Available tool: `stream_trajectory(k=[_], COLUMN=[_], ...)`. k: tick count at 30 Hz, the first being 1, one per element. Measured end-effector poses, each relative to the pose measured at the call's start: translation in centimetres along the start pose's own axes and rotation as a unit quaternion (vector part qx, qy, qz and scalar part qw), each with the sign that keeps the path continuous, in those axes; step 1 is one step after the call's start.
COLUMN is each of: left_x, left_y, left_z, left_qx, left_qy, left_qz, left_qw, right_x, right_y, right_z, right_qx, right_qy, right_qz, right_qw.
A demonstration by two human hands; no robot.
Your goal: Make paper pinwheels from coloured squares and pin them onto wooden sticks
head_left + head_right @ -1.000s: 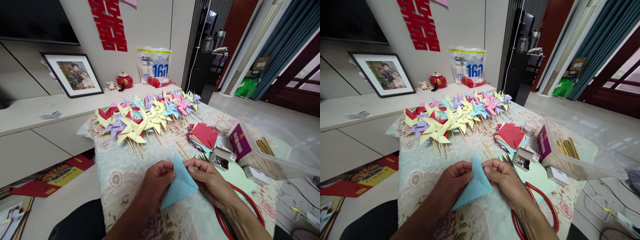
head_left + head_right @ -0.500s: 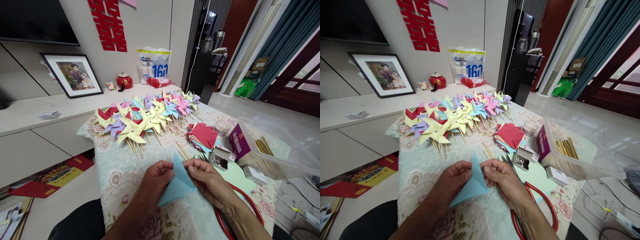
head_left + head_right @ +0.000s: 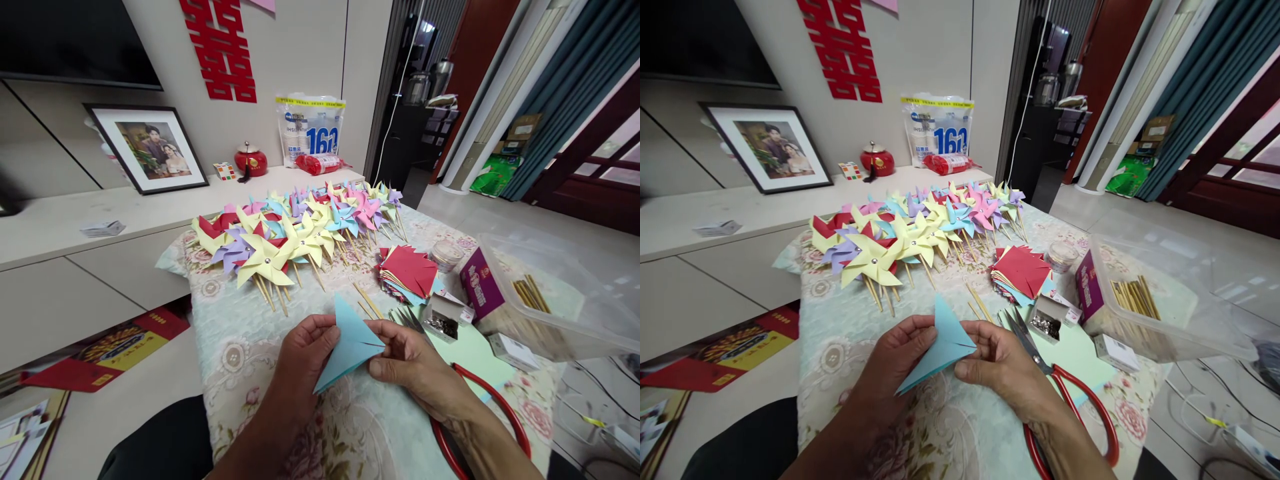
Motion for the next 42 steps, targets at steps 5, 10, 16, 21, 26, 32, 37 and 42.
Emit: stream_trajectory(k=[5, 10, 16, 21, 26, 32, 37, 42], left_x=[-0.3, -0.5, -0.2, -0.2, -0.5, -0.8, -0.3, -0.1], left_y=[0.2, 0.3, 0.3, 0.5, 0.9, 1.1, 0.8, 0.4], left_z=[-0.1, 0.1, -0.1, 0.0, 0.5, 0.7, 0.6, 0.5], left_qx=[-0.005, -0.007, -0.039, -0.071, -0.1, -0.122, -0.111, -0.072], left_qy=[0.006, 0.019, -0.03, -0.092, -0.139, -0.174, -0.137, -0.073], left_qz=[-0.009, -0.004, 0.0, 0.017, 0.009, -0.005, 0.037, 0.037], left_qw=[1.0, 1.0, 0.999, 0.993, 0.985, 0.977, 0.984, 0.994], right_x=[0.1, 0.1, 0.2, 0.1, 0.1, 0.4, 0.2, 0.4], right_y=[-0.1, 0.1, 0.2, 0.0, 0.0, 0.2, 0.1, 0.2], right_z=[0.0, 0.0, 0.2, 0.2, 0.1, 0.1, 0.4, 0.5], right_qx=[0.001, -0.005, -0.008, -0.011, -0.01, -0.018, -0.02, 0.0], right_qy=[0.012, 0.014, 0.008, 0.003, 0.006, 0.029, 0.0, -0.003], right_qz=[0.007, 0.014, 0.018, 0.021, 0.023, 0.064, 0.028, 0.008], right_qw=[1.0, 1.0, 1.0, 1.0, 1.0, 0.997, 0.999, 1.0])
Point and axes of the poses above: each hand's wrist, its own y-axis away from the middle knuckle, its own x-axis out of the back of the hand, z = x × y, the point moved 3 cm from there along -y, towards the middle knuckle, and after that the axes turned 15 degrees about -z, right-handed, at the moved point
